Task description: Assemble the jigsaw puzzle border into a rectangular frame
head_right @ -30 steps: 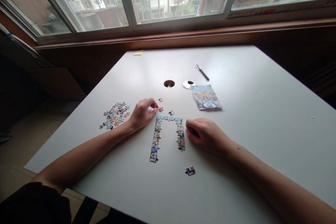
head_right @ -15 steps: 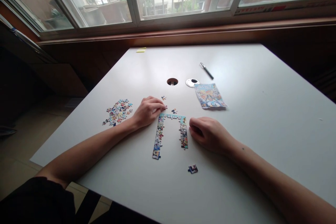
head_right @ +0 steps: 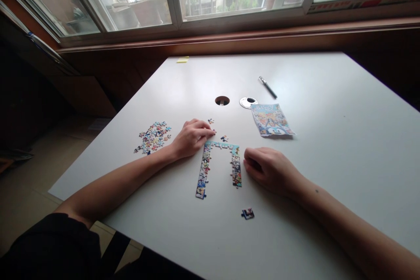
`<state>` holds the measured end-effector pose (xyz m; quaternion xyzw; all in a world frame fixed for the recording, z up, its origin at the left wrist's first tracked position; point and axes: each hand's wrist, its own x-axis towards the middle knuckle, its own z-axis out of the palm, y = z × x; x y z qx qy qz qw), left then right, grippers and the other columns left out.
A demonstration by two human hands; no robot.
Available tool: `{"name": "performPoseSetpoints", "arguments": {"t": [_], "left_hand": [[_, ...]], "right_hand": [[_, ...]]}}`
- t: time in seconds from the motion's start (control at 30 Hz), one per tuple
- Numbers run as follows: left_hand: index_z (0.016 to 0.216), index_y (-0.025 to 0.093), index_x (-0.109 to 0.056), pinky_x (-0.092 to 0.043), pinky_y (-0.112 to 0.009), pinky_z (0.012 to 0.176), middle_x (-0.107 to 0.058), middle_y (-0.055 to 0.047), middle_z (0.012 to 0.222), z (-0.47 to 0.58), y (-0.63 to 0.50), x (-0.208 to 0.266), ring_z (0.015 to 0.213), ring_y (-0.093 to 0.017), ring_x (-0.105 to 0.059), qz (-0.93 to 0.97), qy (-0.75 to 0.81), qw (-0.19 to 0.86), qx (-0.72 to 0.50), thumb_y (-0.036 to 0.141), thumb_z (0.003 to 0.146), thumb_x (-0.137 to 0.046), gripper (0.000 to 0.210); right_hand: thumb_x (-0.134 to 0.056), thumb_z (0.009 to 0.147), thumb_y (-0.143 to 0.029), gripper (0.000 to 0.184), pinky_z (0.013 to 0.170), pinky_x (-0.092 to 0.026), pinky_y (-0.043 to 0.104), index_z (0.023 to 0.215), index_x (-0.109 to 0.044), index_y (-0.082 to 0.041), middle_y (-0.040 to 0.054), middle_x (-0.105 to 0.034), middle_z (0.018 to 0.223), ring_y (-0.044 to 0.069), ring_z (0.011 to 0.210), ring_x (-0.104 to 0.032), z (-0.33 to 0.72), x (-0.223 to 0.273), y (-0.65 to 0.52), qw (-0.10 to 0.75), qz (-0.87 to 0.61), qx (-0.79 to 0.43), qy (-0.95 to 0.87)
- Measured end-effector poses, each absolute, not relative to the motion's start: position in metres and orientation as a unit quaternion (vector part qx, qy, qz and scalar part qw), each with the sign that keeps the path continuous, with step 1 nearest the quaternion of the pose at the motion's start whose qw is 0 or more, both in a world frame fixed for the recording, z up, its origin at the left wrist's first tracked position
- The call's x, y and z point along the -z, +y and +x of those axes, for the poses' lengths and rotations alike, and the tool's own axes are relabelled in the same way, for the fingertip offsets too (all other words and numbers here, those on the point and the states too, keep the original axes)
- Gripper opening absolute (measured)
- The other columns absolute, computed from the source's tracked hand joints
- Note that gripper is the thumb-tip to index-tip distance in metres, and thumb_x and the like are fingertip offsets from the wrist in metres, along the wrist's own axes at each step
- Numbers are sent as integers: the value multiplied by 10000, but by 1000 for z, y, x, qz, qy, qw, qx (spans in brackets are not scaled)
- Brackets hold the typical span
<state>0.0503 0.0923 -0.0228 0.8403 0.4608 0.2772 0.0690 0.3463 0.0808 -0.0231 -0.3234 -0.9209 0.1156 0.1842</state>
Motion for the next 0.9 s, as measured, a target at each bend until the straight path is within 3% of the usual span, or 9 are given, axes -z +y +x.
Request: {"name": "performPoseSetpoints", "arguments": {"t": [0.9], "left_hand": [[1014, 265, -761, -360, -386, 956, -731, -16, 1126, 49, 91, 20, 1108, -208, -588, 842, 460, 74, -272, 186, 979, -583, 197]], "right_hand": [[-522, 934, -220, 209, 596, -339, 277, 772, -392, -241, -28, -468, 646, 148, 600, -410, 347, 23, 80, 179, -318, -120, -923]]}}
